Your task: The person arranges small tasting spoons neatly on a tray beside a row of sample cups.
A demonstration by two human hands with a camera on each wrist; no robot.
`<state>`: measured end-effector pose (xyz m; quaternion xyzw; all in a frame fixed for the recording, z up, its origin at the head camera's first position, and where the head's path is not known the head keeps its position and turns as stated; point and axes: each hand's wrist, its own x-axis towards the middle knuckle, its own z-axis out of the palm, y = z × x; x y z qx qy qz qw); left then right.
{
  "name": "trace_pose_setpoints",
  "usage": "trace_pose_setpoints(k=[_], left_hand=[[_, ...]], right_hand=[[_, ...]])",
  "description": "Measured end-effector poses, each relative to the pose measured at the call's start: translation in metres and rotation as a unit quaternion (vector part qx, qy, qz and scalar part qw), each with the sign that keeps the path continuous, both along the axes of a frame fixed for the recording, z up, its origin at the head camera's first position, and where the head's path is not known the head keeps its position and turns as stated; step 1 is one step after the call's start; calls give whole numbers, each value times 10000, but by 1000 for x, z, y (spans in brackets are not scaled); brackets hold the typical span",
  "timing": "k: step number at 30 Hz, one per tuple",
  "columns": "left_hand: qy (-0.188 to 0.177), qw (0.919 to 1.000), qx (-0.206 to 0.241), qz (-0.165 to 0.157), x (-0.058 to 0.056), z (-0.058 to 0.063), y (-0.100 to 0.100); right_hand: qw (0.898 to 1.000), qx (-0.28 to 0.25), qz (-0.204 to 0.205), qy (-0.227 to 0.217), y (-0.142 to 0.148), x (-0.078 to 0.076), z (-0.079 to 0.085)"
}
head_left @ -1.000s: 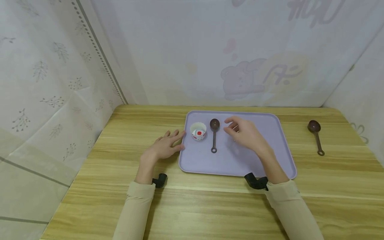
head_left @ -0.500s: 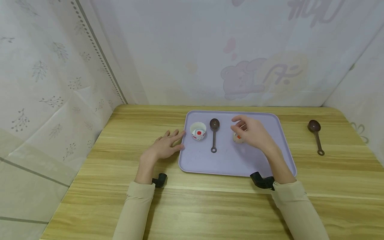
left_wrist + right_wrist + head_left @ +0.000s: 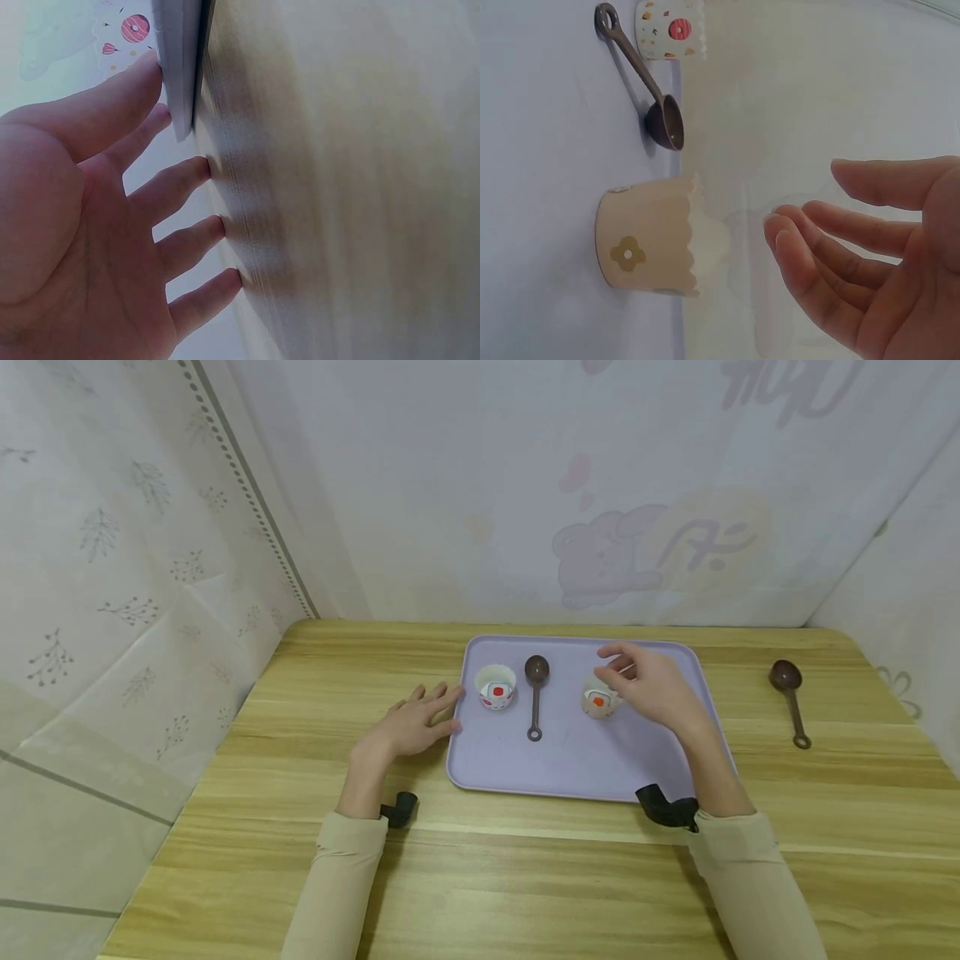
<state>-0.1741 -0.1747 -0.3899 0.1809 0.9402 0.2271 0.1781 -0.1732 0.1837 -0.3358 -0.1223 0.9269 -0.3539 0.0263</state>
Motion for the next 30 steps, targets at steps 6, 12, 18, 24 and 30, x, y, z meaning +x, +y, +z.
trace_pose_setpoints(k=[6, 12, 18, 24, 30], left_hand=[[-40, 10000, -20, 16, 0, -1, -1], [-46, 10000, -55, 18, 1, 0, -1], [-65, 10000, -57, 21, 1, 0, -1], [-44, 10000, -51, 17, 1, 0, -1], [-37, 10000, -25, 4, 1, 0, 0]], right_hand=[[9999, -20, -52, 119, 8, 2, 4], [9998, -139, -150, 42, 14, 1, 7], [9992, -284, -276, -10, 23, 1, 9], [9988, -343, -354, 9, 31, 2, 12], [9980, -434, -452, 107, 39, 2, 13]])
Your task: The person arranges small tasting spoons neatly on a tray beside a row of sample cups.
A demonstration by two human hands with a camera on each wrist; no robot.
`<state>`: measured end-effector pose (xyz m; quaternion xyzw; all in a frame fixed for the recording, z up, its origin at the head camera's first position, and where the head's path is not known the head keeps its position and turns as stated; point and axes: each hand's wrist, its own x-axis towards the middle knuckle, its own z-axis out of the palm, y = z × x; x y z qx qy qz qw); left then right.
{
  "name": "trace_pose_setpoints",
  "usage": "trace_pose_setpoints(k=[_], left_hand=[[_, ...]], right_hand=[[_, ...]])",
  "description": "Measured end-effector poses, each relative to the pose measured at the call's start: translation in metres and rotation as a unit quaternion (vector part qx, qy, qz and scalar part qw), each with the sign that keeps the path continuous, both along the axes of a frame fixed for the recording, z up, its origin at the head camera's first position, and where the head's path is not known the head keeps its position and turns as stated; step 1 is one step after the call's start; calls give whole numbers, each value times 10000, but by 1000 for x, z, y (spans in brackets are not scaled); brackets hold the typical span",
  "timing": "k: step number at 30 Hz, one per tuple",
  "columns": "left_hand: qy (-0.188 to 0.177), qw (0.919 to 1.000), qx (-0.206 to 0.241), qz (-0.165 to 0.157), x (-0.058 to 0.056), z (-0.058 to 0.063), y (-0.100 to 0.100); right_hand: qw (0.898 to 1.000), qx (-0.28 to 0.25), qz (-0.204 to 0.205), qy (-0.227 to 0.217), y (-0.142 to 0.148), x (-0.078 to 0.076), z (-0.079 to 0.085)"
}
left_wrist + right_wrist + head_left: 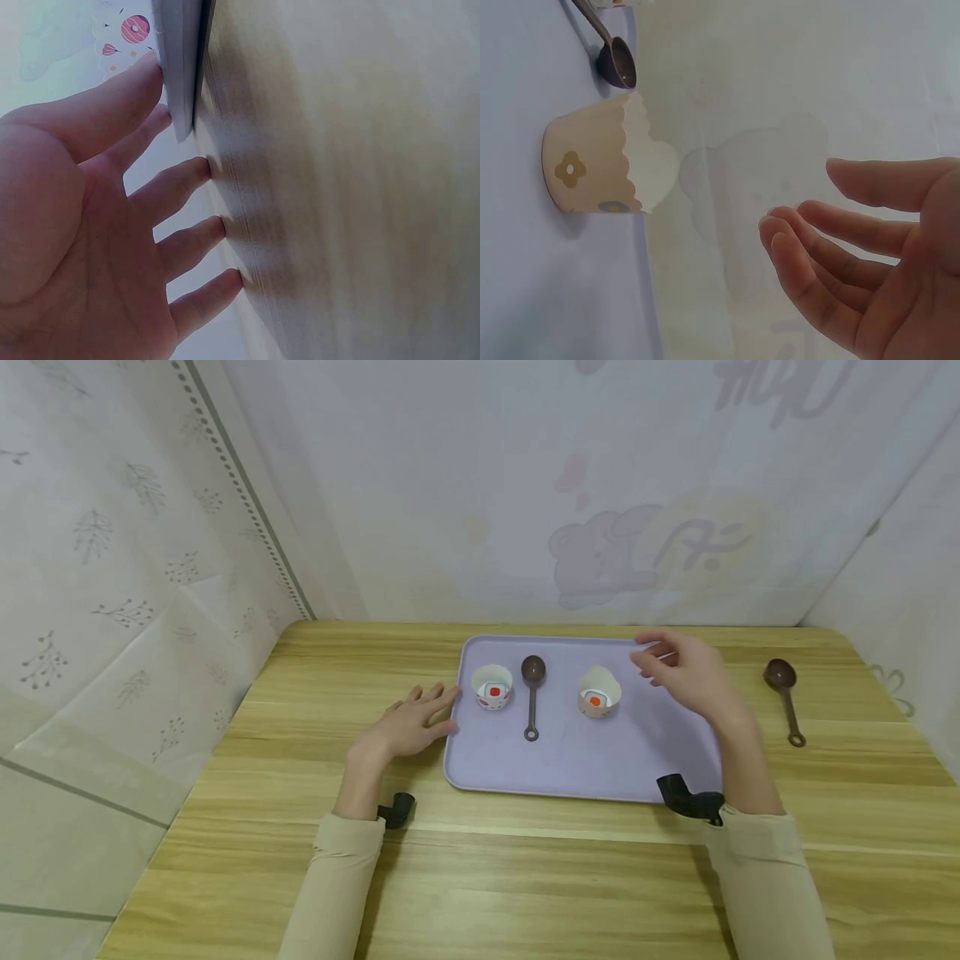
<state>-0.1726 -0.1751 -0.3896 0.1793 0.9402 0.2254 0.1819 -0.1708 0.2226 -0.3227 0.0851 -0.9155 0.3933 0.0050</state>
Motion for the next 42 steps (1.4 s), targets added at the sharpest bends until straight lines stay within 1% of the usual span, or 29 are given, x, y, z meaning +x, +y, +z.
trace_pose_setpoints(k=[5, 10, 15, 19, 26, 35, 42], left_hand=[[-11, 10000, -14, -2, 0, 0, 0], [-17, 10000, -32, 4, -1, -1, 0], [-27, 10000, -17, 8, -1, -1, 0], [-48, 10000, -16, 12, -1, -1, 0], [-51, 10000, 3, 9, -1, -1, 0], [-75, 10000, 39, 36, -1, 0, 0], [-63, 10000, 23, 26, 0, 1, 1]], right_hand=[[9999, -59, -108, 7, 9, 1, 3], [9997, 36, -231, -5, 17, 4, 5], [9989, 184, -404, -119, 27, 6, 9], [9985, 151, -481, -219, 36, 8, 10], [9977, 192, -642, -121, 51, 8, 7], [9976, -210, -652, 73, 71, 7, -1], [9968, -46, -792, -31, 80, 9, -1]])
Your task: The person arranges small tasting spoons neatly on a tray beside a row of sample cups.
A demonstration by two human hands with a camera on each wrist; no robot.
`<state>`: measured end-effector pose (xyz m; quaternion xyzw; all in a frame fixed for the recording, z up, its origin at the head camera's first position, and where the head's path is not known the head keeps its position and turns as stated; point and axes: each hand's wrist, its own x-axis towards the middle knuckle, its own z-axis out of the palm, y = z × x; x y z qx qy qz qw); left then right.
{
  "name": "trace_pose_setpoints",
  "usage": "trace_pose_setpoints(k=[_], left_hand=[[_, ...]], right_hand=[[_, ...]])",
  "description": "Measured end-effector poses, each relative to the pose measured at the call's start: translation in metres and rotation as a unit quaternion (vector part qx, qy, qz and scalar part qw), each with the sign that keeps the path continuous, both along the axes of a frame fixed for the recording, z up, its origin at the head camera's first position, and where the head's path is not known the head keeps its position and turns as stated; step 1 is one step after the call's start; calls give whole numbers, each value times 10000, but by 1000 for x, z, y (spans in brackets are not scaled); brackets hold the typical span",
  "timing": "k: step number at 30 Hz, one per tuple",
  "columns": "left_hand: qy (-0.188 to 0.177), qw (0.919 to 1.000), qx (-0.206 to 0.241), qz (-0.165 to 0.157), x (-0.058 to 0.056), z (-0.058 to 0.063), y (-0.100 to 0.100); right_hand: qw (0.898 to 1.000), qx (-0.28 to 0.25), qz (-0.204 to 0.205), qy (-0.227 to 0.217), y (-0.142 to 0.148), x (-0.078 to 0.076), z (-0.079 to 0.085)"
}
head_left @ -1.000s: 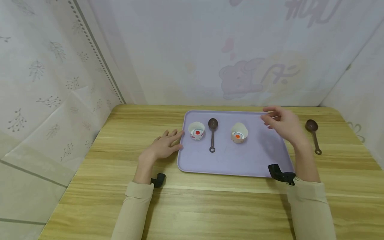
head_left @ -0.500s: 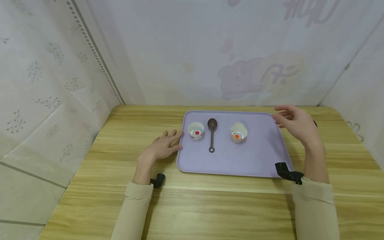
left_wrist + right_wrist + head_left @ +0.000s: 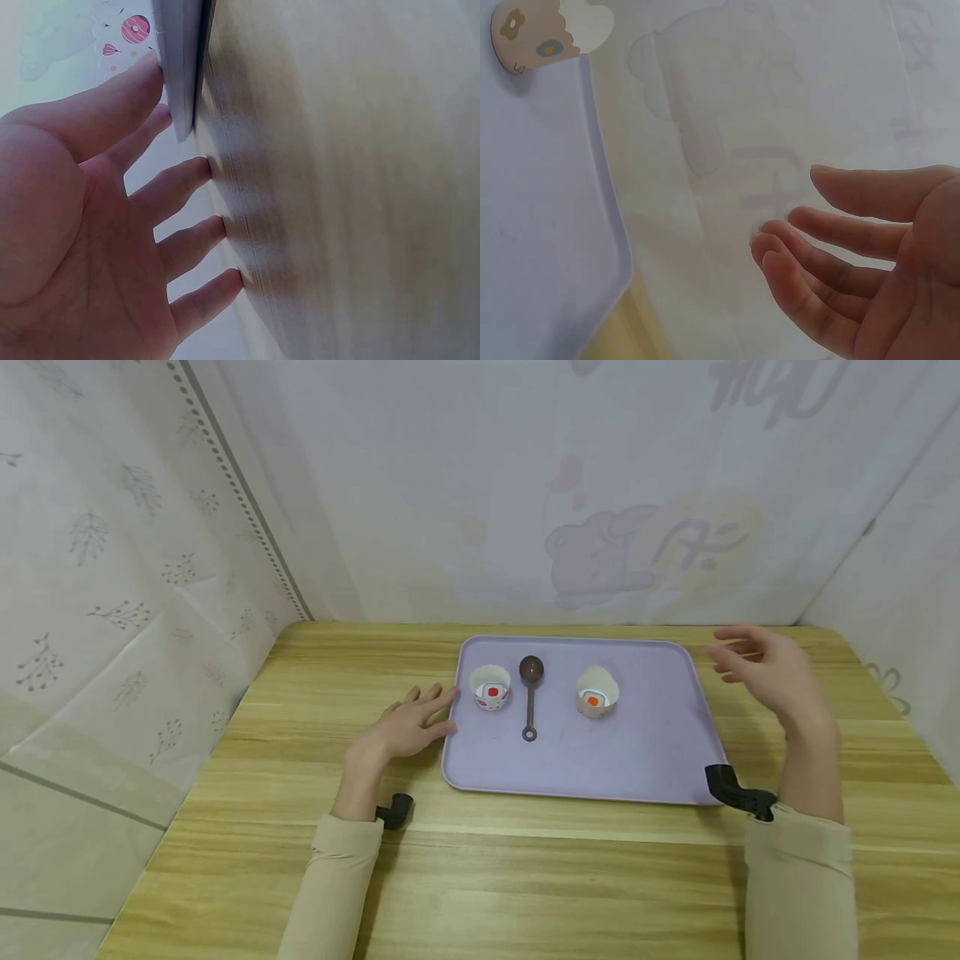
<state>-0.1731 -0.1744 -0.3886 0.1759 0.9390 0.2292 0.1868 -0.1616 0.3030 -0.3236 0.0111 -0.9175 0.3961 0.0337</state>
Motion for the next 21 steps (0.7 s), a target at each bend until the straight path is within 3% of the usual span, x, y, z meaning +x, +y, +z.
trace_pose_setpoints(k=[21], left_hand=[[37, 10000, -4, 14, 1, 0, 0]], right_hand=[[9987, 93, -379, -326, 28, 2, -7]])
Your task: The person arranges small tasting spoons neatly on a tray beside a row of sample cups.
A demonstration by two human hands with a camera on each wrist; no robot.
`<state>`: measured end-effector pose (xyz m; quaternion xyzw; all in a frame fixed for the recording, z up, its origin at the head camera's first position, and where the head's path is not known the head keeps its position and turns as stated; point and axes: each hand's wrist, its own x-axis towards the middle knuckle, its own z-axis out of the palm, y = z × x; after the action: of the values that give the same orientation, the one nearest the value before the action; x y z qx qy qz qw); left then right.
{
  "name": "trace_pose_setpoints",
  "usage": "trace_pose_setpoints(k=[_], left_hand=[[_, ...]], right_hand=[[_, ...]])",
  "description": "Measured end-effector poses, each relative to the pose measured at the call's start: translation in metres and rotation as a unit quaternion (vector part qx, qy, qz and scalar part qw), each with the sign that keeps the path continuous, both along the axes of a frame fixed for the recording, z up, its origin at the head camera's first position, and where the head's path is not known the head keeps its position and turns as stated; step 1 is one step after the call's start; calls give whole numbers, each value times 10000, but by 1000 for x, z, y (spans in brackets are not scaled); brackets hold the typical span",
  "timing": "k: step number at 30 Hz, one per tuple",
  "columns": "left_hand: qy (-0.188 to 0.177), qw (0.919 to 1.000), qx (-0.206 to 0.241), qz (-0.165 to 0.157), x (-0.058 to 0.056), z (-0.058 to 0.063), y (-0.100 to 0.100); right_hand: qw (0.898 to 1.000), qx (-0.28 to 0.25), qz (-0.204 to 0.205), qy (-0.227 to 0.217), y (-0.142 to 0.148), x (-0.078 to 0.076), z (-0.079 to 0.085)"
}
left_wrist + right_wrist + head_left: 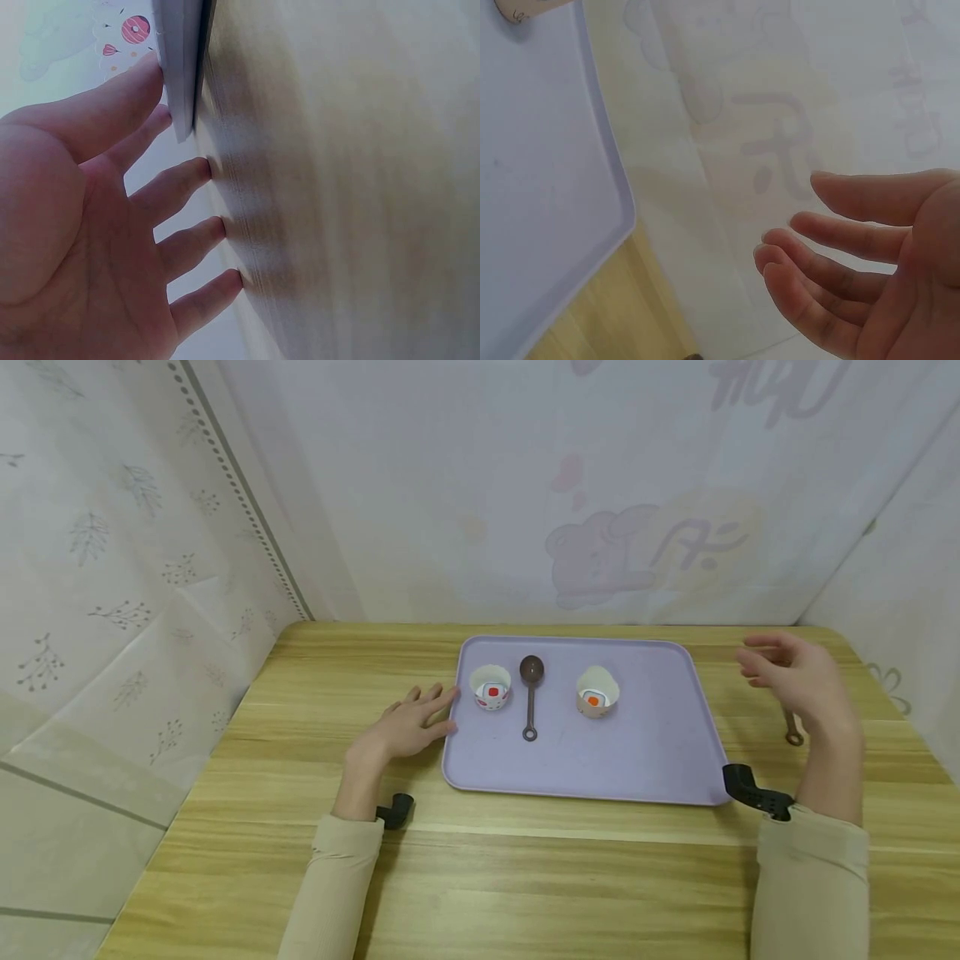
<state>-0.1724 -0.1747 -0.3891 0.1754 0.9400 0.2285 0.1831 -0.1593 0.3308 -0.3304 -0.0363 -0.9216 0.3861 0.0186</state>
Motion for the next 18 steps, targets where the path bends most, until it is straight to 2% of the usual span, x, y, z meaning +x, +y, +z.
trace_pose_setpoints(k=[7, 18], left_hand=[[1, 10000, -1, 7, 0, -1, 0], [-38, 10000, 6, 6, 0, 0, -1]], right_hand=[[9996, 121, -149, -196, 7, -1, -5], [9989, -133, -422, -140, 23, 0, -17]])
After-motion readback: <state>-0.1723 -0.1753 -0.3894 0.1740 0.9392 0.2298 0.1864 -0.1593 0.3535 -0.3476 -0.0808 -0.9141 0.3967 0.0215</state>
